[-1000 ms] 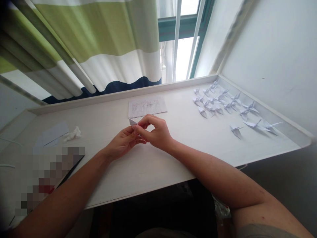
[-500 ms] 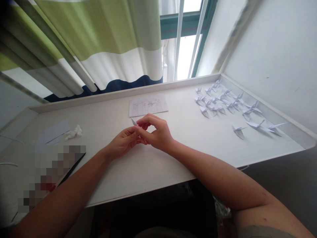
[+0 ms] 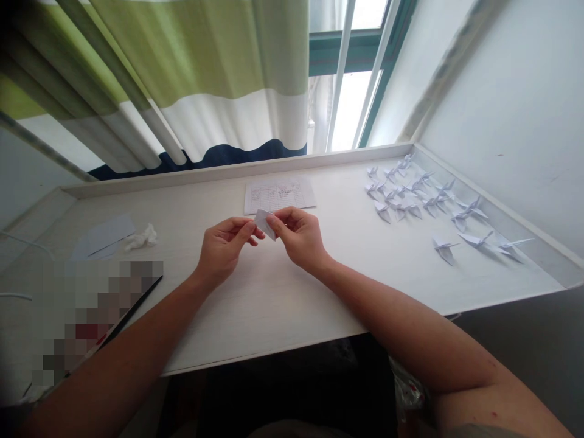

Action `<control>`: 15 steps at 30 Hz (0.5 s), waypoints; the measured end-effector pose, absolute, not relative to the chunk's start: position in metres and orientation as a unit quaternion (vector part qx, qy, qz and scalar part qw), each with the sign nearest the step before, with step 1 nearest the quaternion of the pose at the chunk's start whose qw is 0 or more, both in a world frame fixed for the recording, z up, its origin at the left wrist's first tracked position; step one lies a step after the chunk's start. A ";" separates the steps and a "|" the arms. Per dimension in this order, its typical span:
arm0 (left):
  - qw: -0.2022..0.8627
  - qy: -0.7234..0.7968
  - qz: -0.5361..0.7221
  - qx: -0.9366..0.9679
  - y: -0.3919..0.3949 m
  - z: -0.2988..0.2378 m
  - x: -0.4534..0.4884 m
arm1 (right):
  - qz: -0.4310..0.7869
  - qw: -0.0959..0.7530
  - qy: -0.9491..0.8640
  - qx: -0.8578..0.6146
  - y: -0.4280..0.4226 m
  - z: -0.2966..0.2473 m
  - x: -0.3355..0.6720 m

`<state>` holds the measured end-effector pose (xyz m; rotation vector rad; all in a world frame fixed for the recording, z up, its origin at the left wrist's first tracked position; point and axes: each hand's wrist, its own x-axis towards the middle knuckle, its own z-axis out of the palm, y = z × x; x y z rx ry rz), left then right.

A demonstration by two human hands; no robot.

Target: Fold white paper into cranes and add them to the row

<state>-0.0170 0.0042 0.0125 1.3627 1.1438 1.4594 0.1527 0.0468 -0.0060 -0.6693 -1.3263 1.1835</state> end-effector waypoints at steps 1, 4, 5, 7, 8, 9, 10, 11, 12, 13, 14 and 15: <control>0.407 0.455 0.577 0.542 0.004 0.012 -0.017 | 0.503 0.584 -0.571 -0.284 0.046 -0.006 0.153; 0.413 0.464 0.565 0.543 0.004 0.012 -0.017 | 0.465 0.572 -0.614 -0.281 0.045 -0.006 0.154; 0.420 0.466 0.560 0.542 0.004 0.012 -0.018 | 0.449 0.562 -0.635 -0.281 0.044 -0.006 0.155; 0.437 0.469 0.547 0.540 0.005 0.012 -0.019 | 0.426 0.539 -0.670 -0.281 0.044 -0.007 0.157; 0.444 0.470 0.540 0.539 0.005 0.012 -0.020 | 0.419 0.530 -0.682 -0.281 0.045 -0.008 0.158; 0.450 0.471 0.535 0.538 0.005 0.013 -0.020 | 0.412 0.522 -0.692 -0.281 0.045 -0.008 0.159; 0.455 0.473 0.531 0.535 0.005 0.013 -0.021 | 0.400 0.517 -0.703 -0.282 0.046 -0.008 0.160; 0.459 0.476 0.530 0.531 0.005 0.013 -0.022 | 0.381 0.512 -0.716 -0.283 0.048 -0.008 0.161; 0.460 0.479 0.532 0.525 0.005 0.013 -0.022 | 0.355 0.506 -0.733 -0.283 0.049 -0.008 0.162; 0.460 0.483 0.535 0.519 0.005 0.014 -0.022 | 0.322 0.501 -0.752 -0.282 0.050 -0.007 0.163; 0.459 0.487 0.539 0.512 0.005 0.014 -0.022 | 0.285 0.497 -0.771 -0.279 0.052 -0.006 0.164; 0.457 0.490 0.543 0.506 0.005 0.014 -0.022 | 0.246 0.494 -0.787 -0.276 0.053 -0.006 0.165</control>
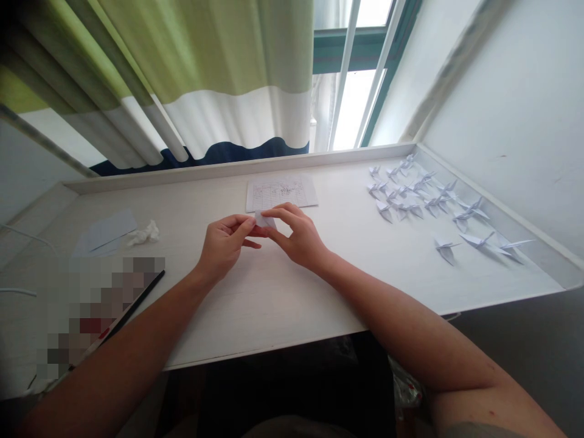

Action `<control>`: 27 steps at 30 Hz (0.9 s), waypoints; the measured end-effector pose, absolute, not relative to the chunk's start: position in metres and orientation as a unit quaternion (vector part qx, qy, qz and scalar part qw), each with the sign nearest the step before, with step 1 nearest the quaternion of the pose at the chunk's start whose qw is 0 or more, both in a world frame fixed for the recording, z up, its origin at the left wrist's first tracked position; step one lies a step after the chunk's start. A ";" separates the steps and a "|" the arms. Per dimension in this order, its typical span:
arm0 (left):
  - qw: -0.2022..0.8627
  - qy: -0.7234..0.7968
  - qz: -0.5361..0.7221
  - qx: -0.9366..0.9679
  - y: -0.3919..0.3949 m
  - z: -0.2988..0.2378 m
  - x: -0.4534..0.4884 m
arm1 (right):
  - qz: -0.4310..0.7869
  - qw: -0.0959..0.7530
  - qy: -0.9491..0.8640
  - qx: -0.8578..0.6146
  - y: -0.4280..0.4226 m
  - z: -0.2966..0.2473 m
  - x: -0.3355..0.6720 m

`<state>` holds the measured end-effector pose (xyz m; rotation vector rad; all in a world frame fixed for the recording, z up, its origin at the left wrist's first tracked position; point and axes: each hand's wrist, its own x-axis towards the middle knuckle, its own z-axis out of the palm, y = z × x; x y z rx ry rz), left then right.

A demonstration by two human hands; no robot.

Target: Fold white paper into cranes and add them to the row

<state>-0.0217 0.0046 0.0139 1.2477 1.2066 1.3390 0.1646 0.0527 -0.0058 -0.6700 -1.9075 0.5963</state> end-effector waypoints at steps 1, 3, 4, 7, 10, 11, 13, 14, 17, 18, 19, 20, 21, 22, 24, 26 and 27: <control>0.456 0.491 0.547 0.502 0.004 0.014 -0.021 | 0.209 0.492 -0.799 -0.276 0.053 -0.005 0.165; 0.459 0.492 0.550 0.495 0.003 0.015 -0.020 | 0.145 0.495 -0.809 -0.283 0.054 -0.004 0.167; 0.463 0.492 0.551 0.491 0.003 0.015 -0.019 | 0.121 0.497 -0.808 -0.291 0.054 -0.004 0.167; 0.482 0.490 0.549 0.476 0.002 0.015 -0.018 | 0.084 0.498 -0.809 -0.300 0.055 -0.006 0.169; 0.499 0.486 0.545 0.466 0.003 0.015 -0.018 | 0.082 0.482 -0.826 -0.282 0.058 -0.008 0.171; 0.503 0.485 0.546 0.463 0.003 0.015 -0.017 | 0.083 0.472 -0.833 -0.276 0.059 -0.009 0.171; 0.515 0.480 0.550 0.450 0.004 0.015 -0.017 | 0.082 0.456 -0.845 -0.269 0.060 -0.011 0.172; 0.522 0.478 0.555 0.437 0.004 0.016 -0.018 | 0.080 0.449 -0.849 -0.267 0.060 -0.012 0.172; 0.548 0.477 0.562 0.394 0.005 0.016 -0.020 | 0.077 0.435 -0.855 -0.272 0.061 -0.012 0.172; 0.556 0.478 0.559 0.387 0.005 0.016 -0.020 | 0.079 0.433 -0.855 -0.275 0.060 -0.012 0.172; 0.562 0.478 0.554 0.385 0.005 0.016 -0.021 | 0.082 0.433 -0.854 -0.278 0.060 -0.012 0.172; 0.566 0.477 0.549 0.388 0.005 0.016 -0.022 | 0.086 0.435 -0.852 -0.278 0.060 -0.012 0.172; 0.567 0.477 0.545 0.392 0.006 0.016 -0.022 | 0.091 0.440 -0.850 -0.277 0.060 -0.012 0.172; 0.565 0.475 0.545 0.397 0.006 0.015 -0.022 | 0.098 0.445 -0.847 -0.273 0.060 -0.012 0.171; 0.559 0.471 0.550 0.403 0.006 0.014 -0.022 | 0.115 0.455 -0.842 -0.266 0.059 -0.011 0.170; 0.560 0.463 0.555 0.404 0.006 0.013 -0.020 | 0.132 0.467 -0.834 -0.263 0.059 -0.011 0.169; 0.562 0.458 0.558 0.403 0.006 0.013 -0.020 | 0.140 0.471 -0.830 -0.265 0.059 -0.011 0.169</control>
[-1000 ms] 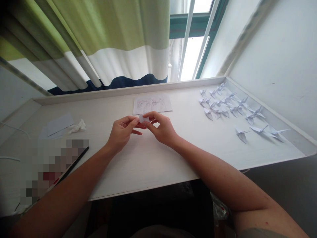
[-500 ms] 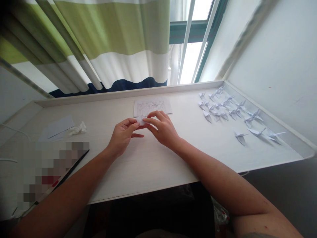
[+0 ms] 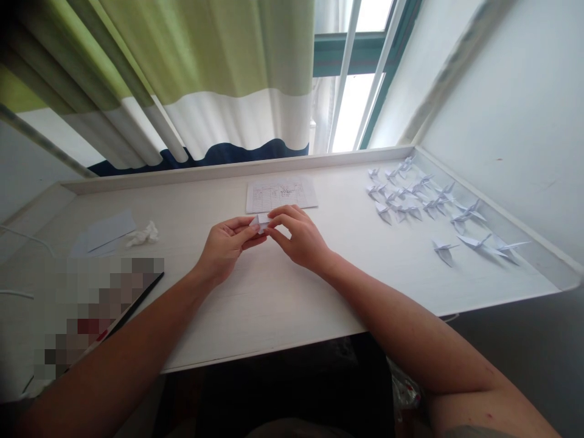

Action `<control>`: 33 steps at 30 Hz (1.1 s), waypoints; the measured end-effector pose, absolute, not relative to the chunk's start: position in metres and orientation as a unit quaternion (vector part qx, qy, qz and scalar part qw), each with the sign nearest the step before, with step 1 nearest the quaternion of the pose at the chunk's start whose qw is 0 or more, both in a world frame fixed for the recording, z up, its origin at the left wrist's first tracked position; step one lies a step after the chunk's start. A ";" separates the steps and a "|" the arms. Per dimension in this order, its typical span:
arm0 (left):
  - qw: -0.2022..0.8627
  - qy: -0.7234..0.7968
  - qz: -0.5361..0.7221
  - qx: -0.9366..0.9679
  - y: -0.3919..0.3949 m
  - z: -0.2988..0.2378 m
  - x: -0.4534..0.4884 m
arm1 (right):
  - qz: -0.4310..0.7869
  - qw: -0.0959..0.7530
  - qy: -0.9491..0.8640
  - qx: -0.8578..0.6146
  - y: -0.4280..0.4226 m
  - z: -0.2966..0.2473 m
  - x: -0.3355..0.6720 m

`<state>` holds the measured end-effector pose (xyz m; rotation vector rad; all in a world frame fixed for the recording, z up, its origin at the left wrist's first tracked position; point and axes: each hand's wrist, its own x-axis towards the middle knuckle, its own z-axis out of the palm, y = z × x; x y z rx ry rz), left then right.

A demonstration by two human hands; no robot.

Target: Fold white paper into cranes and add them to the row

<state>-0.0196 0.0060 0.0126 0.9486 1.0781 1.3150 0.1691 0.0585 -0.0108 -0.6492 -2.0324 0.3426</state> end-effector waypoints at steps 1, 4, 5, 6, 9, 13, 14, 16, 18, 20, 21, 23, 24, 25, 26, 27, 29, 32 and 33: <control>0.565 0.453 0.561 0.401 0.006 0.012 -0.019 | 0.147 0.474 -0.825 -0.270 0.058 -0.011 0.169; 0.570 0.448 0.566 0.392 0.006 0.012 -0.017 | 0.176 0.465 -0.816 -0.293 0.058 -0.010 0.169; 0.572 0.449 0.565 0.389 0.006 0.012 -0.017 | 0.187 0.460 -0.814 -0.301 0.058 -0.010 0.169; 0.575 0.449 0.564 0.387 0.006 0.012 -0.017 | 0.197 0.456 -0.813 -0.306 0.058 -0.010 0.169; 0.584 0.444 0.559 0.386 0.006 0.010 -0.018 | 0.216 0.455 -0.808 -0.305 0.058 -0.008 0.169; 0.587 0.432 0.558 0.397 0.008 0.009 -0.020 | 0.239 0.465 -0.797 -0.303 0.056 -0.006 0.169; 0.588 0.433 0.555 0.400 0.008 0.009 -0.021 | 0.244 0.464 -0.795 -0.304 0.056 -0.006 0.168; 0.590 0.436 0.544 0.407 0.009 0.008 -0.023 | 0.256 0.460 -0.792 -0.308 0.055 -0.005 0.168; 0.596 0.432 0.532 0.420 0.010 0.007 -0.026 | 0.265 0.459 -0.789 -0.312 0.055 -0.005 0.168; 0.600 0.423 0.519 0.437 0.011 0.005 -0.028 | 0.273 0.460 -0.784 -0.315 0.055 -0.005 0.168; 0.603 0.422 0.514 0.441 0.011 0.005 -0.029 | 0.278 0.460 -0.781 -0.316 0.055 -0.005 0.169; 0.613 0.428 0.501 0.436 0.011 0.004 -0.031 | 0.291 0.460 -0.775 -0.321 0.056 -0.005 0.169; 0.621 0.432 0.492 0.431 0.011 0.003 -0.031 | 0.299 0.459 -0.772 -0.323 0.056 -0.004 0.169; 0.628 0.436 0.484 0.425 0.011 0.003 -0.032 | 0.309 0.457 -0.768 -0.326 0.055 -0.004 0.169; 0.633 0.439 0.478 0.422 0.011 0.004 -0.032 | 0.318 0.456 -0.763 -0.329 0.055 -0.003 0.169; 0.635 0.442 0.474 0.421 0.011 0.004 -0.032 | 0.328 0.456 -0.758 -0.332 0.055 -0.003 0.168; 0.631 0.446 0.471 0.425 0.010 0.005 -0.033 | 0.347 0.453 -0.748 -0.339 0.054 -0.002 0.168; 0.615 0.447 0.469 0.448 0.010 0.007 -0.032 | 0.369 0.449 -0.733 -0.353 0.053 -0.001 0.167; 0.609 0.447 0.467 0.458 0.010 0.008 -0.032 | 0.378 0.448 -0.727 -0.357 0.053 -0.001 0.167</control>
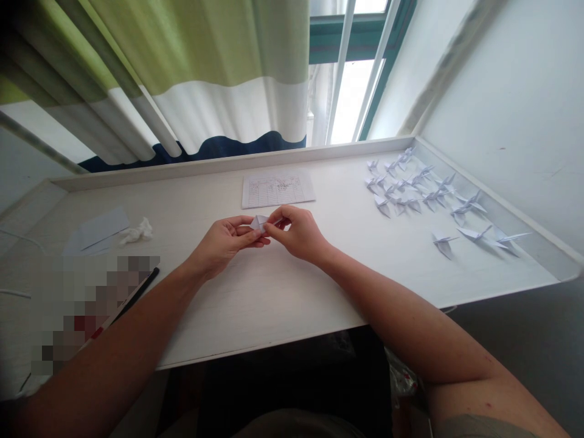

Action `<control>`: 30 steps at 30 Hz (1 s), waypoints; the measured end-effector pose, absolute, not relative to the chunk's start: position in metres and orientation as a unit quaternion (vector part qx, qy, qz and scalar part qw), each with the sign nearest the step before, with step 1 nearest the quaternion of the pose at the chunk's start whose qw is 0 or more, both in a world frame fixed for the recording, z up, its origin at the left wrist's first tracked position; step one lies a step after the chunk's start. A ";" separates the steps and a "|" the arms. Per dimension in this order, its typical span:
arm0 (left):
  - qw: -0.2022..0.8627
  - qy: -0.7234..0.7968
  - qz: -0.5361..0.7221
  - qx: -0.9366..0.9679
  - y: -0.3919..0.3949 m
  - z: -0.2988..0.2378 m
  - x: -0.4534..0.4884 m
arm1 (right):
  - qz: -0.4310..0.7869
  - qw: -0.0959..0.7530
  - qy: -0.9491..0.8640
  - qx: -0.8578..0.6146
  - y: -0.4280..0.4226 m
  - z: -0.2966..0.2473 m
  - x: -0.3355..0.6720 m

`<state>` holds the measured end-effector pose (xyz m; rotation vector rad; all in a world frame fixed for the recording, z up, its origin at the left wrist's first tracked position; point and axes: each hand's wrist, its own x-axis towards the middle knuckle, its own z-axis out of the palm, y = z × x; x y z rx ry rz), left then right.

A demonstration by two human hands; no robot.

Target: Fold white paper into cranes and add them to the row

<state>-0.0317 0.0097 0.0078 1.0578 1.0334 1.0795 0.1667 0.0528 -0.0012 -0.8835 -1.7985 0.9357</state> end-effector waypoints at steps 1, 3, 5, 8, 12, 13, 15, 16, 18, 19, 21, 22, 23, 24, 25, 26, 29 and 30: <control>0.603 0.448 0.466 0.467 0.010 0.009 -0.031 | 0.388 0.449 -0.720 -0.360 0.053 -0.001 0.166; 0.592 0.453 0.464 0.478 0.009 0.010 -0.030 | 0.407 0.451 -0.706 -0.365 0.052 -0.002 0.165; 0.586 0.458 0.462 0.483 0.009 0.011 -0.029 | 0.420 0.454 -0.695 -0.366 0.052 -0.002 0.164; 0.582 0.462 0.463 0.484 0.009 0.013 -0.029 | 0.430 0.459 -0.688 -0.363 0.052 -0.004 0.163; 0.579 0.461 0.467 0.485 0.008 0.014 -0.029 | 0.435 0.467 -0.679 -0.363 0.052 -0.005 0.161; 0.578 0.460 0.467 0.485 0.008 0.015 -0.029 | 0.436 0.468 -0.677 -0.364 0.052 -0.005 0.161; 0.576 0.459 0.469 0.487 0.008 0.015 -0.028 | 0.437 0.470 -0.675 -0.365 0.052 -0.006 0.161; 0.575 0.459 0.470 0.488 0.008 0.015 -0.028 | 0.436 0.471 -0.674 -0.365 0.052 -0.006 0.161; 0.570 0.459 0.472 0.491 0.008 0.015 -0.027 | 0.434 0.473 -0.675 -0.364 0.052 -0.006 0.161; 0.569 0.459 0.472 0.493 0.008 0.015 -0.027 | 0.432 0.474 -0.675 -0.364 0.052 -0.006 0.161; 0.571 0.459 0.469 0.494 0.008 0.015 -0.027 | 0.431 0.474 -0.676 -0.366 0.052 -0.005 0.161; 0.573 0.458 0.466 0.495 0.008 0.015 -0.027 | 0.431 0.472 -0.676 -0.367 0.051 -0.005 0.161; 0.574 0.457 0.463 0.497 0.008 0.015 -0.027 | 0.431 0.470 -0.677 -0.368 0.051 -0.005 0.162; 0.574 0.457 0.461 0.499 0.008 0.014 -0.027 | 0.431 0.469 -0.677 -0.369 0.051 -0.004 0.162; 0.573 0.457 0.459 0.502 0.008 0.014 -0.027 | 0.430 0.467 -0.678 -0.369 0.051 -0.004 0.162; 0.572 0.457 0.458 0.505 0.008 0.014 -0.028 | 0.430 0.466 -0.679 -0.369 0.051 -0.004 0.162; 0.567 0.454 0.457 0.513 0.008 0.015 -0.029 | 0.431 0.466 -0.681 -0.366 0.051 -0.004 0.162; 0.566 0.454 0.457 0.513 0.008 0.015 -0.029 | 0.434 0.466 -0.680 -0.363 0.051 -0.004 0.162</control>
